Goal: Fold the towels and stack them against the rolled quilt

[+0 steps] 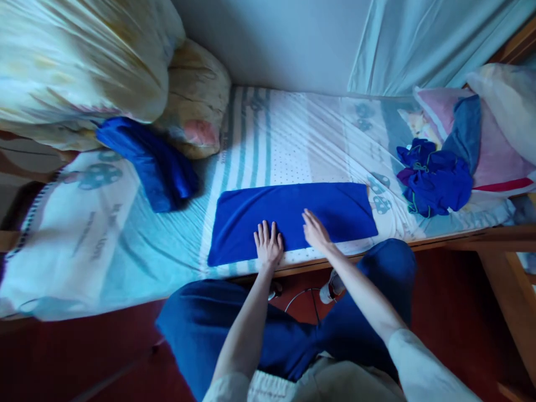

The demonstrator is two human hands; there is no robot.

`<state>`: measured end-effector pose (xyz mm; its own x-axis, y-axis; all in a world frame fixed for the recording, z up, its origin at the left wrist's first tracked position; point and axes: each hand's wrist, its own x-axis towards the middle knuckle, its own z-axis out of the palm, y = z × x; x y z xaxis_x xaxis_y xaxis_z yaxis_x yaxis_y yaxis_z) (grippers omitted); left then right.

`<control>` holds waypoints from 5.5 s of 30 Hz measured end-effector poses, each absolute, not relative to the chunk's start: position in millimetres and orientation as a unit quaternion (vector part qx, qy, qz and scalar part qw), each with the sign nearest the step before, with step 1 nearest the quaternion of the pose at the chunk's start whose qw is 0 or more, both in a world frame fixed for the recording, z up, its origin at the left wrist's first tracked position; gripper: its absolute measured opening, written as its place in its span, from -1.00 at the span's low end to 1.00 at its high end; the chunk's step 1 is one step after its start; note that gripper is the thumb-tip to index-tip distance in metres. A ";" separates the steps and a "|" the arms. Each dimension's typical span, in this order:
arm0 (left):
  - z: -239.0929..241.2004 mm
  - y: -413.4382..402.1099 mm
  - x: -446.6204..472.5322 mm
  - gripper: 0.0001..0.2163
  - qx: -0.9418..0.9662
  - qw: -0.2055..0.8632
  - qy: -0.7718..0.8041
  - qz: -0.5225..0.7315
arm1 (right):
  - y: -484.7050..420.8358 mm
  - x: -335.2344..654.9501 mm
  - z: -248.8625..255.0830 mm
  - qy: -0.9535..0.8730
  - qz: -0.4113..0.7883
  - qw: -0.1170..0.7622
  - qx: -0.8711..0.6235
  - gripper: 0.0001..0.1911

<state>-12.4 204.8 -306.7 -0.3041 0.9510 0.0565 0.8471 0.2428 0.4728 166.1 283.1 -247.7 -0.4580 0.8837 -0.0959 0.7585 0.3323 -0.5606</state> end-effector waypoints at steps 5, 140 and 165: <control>-323.4 193.1 -18.3 -0.42 0.580 0.122 0.766 0.248 | 266.7 75.1 -288.4 -0.827 0.318 0.185 -0.425 -0.41; -299.7 317.2 -153.1 -0.44 0.681 0.169 0.693 0.163 | 218.1 83.1 -312.6 -0.768 0.139 0.124 -0.613 -0.41; -308.5 265.4 -36.8 -0.39 0.594 0.186 0.751 0.219 | 214.7 81.8 -317.7 -0.753 0.174 0.122 -0.623 -0.44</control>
<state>-36.8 265.4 -308.5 -0.2246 0.9743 -0.0185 0.8118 0.1976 0.5495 81.8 214.7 -317.7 -0.1941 0.9804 -0.0321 0.8956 0.1638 -0.4137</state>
